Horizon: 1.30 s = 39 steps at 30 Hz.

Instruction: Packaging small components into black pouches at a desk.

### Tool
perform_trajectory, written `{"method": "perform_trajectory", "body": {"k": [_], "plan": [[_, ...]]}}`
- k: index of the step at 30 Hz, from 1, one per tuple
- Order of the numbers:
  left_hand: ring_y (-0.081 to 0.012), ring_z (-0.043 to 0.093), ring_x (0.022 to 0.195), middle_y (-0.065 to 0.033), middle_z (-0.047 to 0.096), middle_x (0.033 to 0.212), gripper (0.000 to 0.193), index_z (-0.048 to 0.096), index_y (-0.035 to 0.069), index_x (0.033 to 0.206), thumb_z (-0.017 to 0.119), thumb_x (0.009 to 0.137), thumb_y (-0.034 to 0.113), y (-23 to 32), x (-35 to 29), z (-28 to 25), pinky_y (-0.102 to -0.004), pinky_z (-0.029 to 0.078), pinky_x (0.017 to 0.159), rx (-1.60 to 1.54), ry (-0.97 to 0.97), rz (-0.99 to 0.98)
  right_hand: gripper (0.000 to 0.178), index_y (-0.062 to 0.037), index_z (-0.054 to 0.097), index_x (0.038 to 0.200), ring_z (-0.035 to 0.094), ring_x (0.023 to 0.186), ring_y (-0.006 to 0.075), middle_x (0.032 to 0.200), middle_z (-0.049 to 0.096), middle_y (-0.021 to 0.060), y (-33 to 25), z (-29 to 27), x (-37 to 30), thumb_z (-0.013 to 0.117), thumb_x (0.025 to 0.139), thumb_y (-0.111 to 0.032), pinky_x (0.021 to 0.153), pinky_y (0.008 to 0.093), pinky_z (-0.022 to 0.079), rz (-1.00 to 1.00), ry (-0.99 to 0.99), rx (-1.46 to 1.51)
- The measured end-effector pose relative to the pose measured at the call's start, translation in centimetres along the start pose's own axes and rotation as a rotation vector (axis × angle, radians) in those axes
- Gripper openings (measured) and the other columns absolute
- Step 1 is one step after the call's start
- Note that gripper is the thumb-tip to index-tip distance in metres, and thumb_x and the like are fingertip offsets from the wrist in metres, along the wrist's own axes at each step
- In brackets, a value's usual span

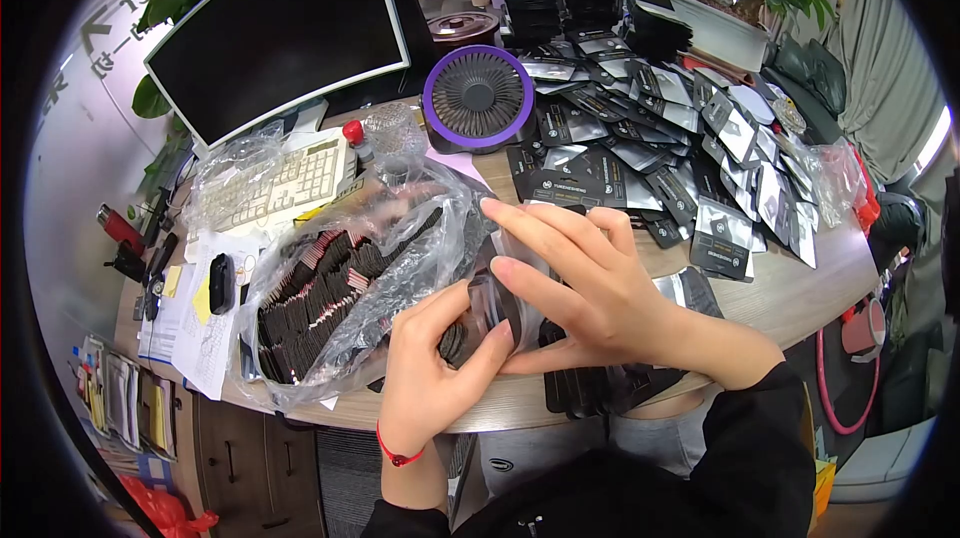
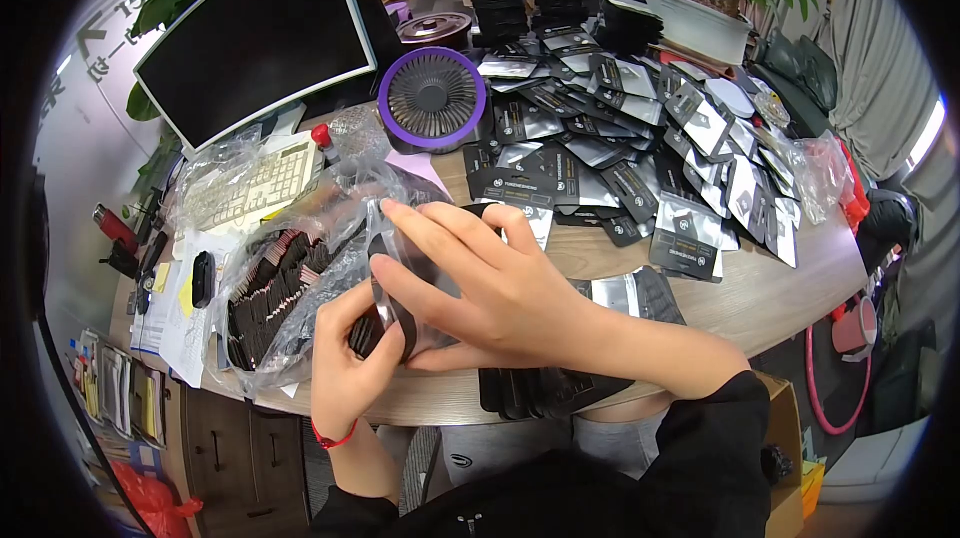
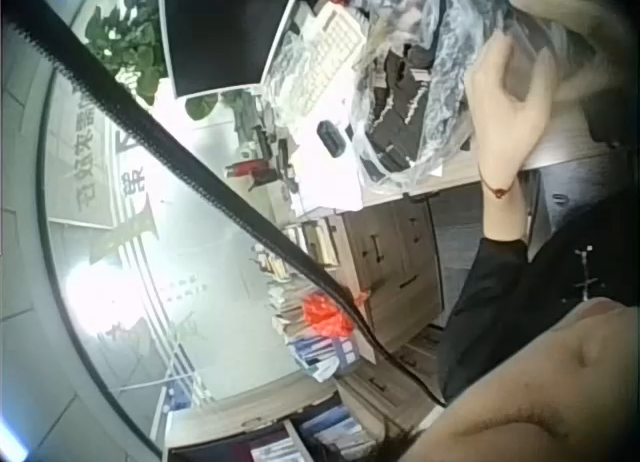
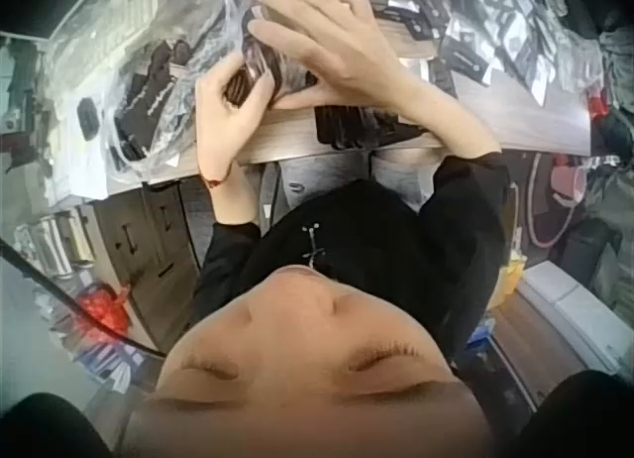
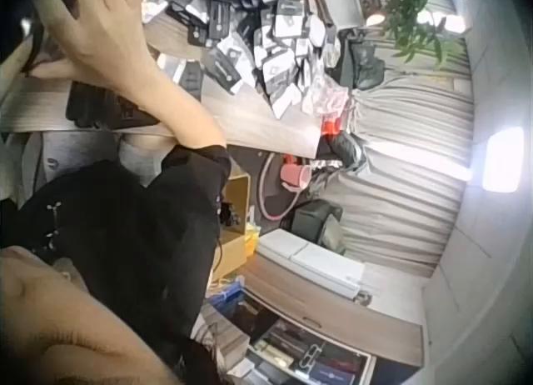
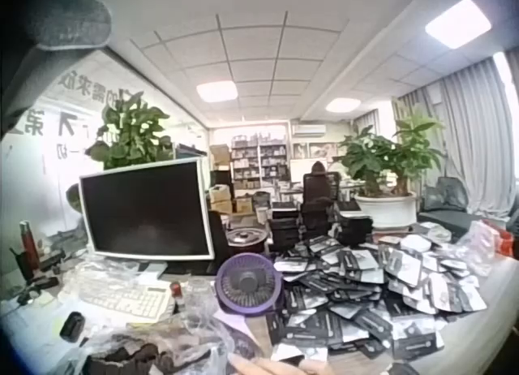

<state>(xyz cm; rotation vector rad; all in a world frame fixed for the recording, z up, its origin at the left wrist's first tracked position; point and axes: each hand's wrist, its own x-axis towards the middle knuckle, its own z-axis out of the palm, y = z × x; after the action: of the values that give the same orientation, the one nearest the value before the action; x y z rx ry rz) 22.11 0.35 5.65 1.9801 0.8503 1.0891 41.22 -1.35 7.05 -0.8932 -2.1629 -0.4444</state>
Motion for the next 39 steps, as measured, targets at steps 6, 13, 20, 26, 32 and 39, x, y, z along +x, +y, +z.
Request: {"method": "perform_trajectory", "body": {"k": [6, 13, 20, 26, 32, 39], "plan": [[-0.0153, 0.052, 0.058, -0.0131, 0.06, 0.069, 0.016, 0.061, -0.004, 0.086, 0.061, 0.074, 0.005, -0.1, 0.0, 0.1, -0.0273, 0.043, 0.058, -0.119, -0.036, -0.045, 0.066, -0.0138, 0.053, 0.122, 0.05, 0.112, 0.0279, 0.135, 0.047, 0.0196, -0.2, -0.2, -0.3, 0.065, 0.07, -0.052, 0.082, 0.0365, 0.033, -0.054, -0.053, -0.047], [-0.0132, 0.052, 0.056, -0.0104, 0.058, 0.063, 0.015, 0.06, -0.003, 0.084, 0.063, 0.073, 0.006, 0.3, 0.0, 1.0, -0.0264, 0.042, 0.056, 0.082, 0.069, -0.105, 0.06, -0.0099, 0.054, 0.106, 0.053, 0.108, 0.0284, 0.13, 0.053, 0.0193, -0.2, -0.1, -0.2, 0.07, 0.07, -0.055, 0.082, 0.0361, 0.033, -0.127, -0.02, -0.105], [-0.0152, 0.048, 0.052, -0.0138, 0.052, 0.06, 0.019, 0.052, -0.003, 0.072, 0.065, 0.08, 0.008, 0.1, 0.4, 1.6, -0.0299, 0.038, 0.051, -0.088, 0.181, 0.089, 0.071, -0.005, 0.05, 0.114, 0.051, 0.108, 0.0294, 0.128, 0.051, 0.0169, -0.3, -1.0, 0.5, 0.075, 0.066, -0.051, 0.087, 0.0379, 0.032, 0.102, -0.063, -0.027], [-0.0262, 0.05, 0.054, -0.0152, 0.052, 0.062, 0.016, 0.053, -0.003, 0.071, 0.065, 0.079, 0.003, 0.4, 0.7, 2.0, -0.0339, 0.038, 0.052, 0.181, 0.132, 0.129, 0.063, -0.0028, 0.044, 0.12, 0.058, 0.095, 0.0172, 0.11, 0.055, 0.0096, 1.0, -2.8, 0.3, 0.081, 0.07, -0.009, 0.084, 0.0307, 0.044, 0.48, -0.028, 0.673], [-0.0297, 0.044, 0.049, -0.0144, 0.044, 0.056, 0.02, 0.049, -0.002, 0.066, 0.063, 0.079, 0.003, 1.7, -0.2, 2.5, -0.0368, 0.032, 0.049, 0.286, 0.172, 0.221, 0.026, -0.0018, 0.055, 0.108, 0.064, 0.084, 0.015, 0.099, 0.061, 0.0083, 1.0, -3.8, 0.8, 0.063, 0.083, 0.001, 0.074, 0.0278, 0.051, 0.455, -0.038, 0.972], [-0.0298, 0.04, 0.047, -0.0142, 0.038, 0.055, 0.023, 0.046, -0.002, 0.066, 0.059, 0.084, 0.006, 1.3, -0.8, 3.4, -0.0386, 0.026, 0.048, 0.258, 0.205, 0.217, 0.016, -0.0009, 0.06, 0.094, 0.062, 0.076, 0.0284, 0.085, 0.061, 0.0104, 2.3, -4.2, 0.1, 0.055, 0.079, 0.002, 0.066, 0.0321, 0.048, 0.113, 0.0, 0.81]]}}
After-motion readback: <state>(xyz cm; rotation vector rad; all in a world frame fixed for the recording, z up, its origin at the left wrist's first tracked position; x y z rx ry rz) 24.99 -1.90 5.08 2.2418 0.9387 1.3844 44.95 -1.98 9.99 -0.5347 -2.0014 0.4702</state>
